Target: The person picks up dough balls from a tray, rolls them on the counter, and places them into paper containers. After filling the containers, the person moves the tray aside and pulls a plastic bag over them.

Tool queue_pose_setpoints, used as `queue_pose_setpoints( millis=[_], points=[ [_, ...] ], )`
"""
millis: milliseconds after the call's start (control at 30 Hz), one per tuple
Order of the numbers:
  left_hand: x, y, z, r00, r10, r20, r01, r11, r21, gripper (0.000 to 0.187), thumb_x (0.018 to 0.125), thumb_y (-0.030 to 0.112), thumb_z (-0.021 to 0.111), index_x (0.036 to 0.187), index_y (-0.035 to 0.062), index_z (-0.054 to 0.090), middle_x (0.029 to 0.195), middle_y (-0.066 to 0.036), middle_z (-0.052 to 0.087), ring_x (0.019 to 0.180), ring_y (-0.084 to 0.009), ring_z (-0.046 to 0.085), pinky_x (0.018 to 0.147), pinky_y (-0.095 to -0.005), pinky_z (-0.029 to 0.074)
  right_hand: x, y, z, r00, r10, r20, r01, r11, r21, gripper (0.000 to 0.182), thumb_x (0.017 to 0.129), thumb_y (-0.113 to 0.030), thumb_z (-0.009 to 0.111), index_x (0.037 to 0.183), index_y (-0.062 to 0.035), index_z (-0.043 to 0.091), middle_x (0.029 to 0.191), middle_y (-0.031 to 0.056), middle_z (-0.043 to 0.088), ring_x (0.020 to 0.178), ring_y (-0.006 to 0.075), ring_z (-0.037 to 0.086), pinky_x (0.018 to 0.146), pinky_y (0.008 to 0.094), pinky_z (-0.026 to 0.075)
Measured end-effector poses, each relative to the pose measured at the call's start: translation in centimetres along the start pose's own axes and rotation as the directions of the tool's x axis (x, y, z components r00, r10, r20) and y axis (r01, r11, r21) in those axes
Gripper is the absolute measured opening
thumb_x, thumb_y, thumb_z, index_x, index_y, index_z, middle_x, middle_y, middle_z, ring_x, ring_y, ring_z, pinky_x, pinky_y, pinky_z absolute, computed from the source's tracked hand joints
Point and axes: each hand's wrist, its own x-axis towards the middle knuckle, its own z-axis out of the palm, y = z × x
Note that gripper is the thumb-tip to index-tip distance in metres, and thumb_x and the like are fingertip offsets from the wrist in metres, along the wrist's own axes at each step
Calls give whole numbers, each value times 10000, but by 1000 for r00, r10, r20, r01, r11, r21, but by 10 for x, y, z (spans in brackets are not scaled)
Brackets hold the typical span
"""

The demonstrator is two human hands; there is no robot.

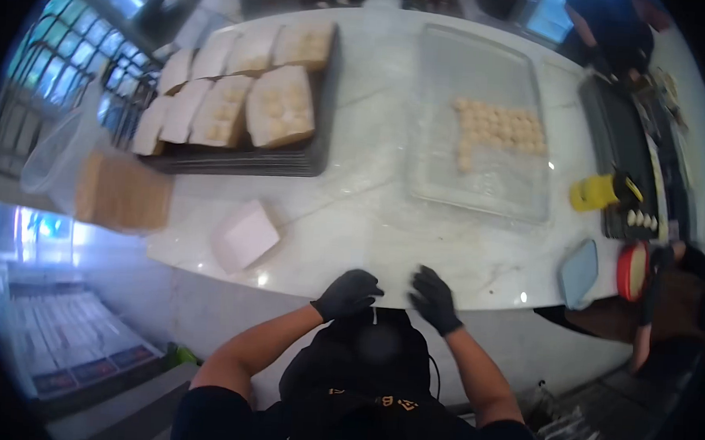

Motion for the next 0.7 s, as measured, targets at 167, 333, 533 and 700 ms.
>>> queue_pose_setpoints(
  millis=[167, 333, 533, 700],
  points=[
    [20, -30, -35, 998, -25, -64, 37, 979, 198, 130, 865, 223, 677, 899, 107, 724, 877, -104, 677, 863, -282, 606, 754, -437, 454, 73, 15, -24, 987, 68, -147, -86, 989, -121, 350, 797, -98, 736, 1139, -62, 670, 1230, 160, 659, 1208, 324, 601, 1068, 447, 450],
    [1, 6, 21, 991, 14, -132, -42, 977, -207, 150, 873, 201, 663, 979, 101, 700, 976, -118, 662, 932, -315, 582, 814, -444, 442, 55, -28, 2, 984, -128, -127, 127, 992, -22, 282, 789, -83, 728, 1060, -42, 663, 1173, 195, 654, 1188, 385, 592, 1053, 468, 456],
    [4, -10, -38, 921, -236, 310, 172, 961, 218, 188, 886, 218, 660, 1037, 118, 711, 1019, -121, 657, 1041, -309, 600, 932, -427, 451, 75, 9, -16, 936, -77, -344, 1, 977, -215, 271, 768, -92, 751, 1027, -50, 684, 1085, 155, 691, 1199, 348, 607, 1086, 502, 429],
    [0, -14, 18, 995, 31, -97, -32, 999, -13, 179, 863, 239, 680, 990, 116, 710, 965, -121, 667, 967, -309, 608, 873, -428, 457, 69, -33, 6, 982, -80, -172, 76, 997, -30, 253, 763, -100, 767, 987, -33, 672, 1097, 173, 681, 1163, 355, 614, 1049, 512, 448]
  ],
)
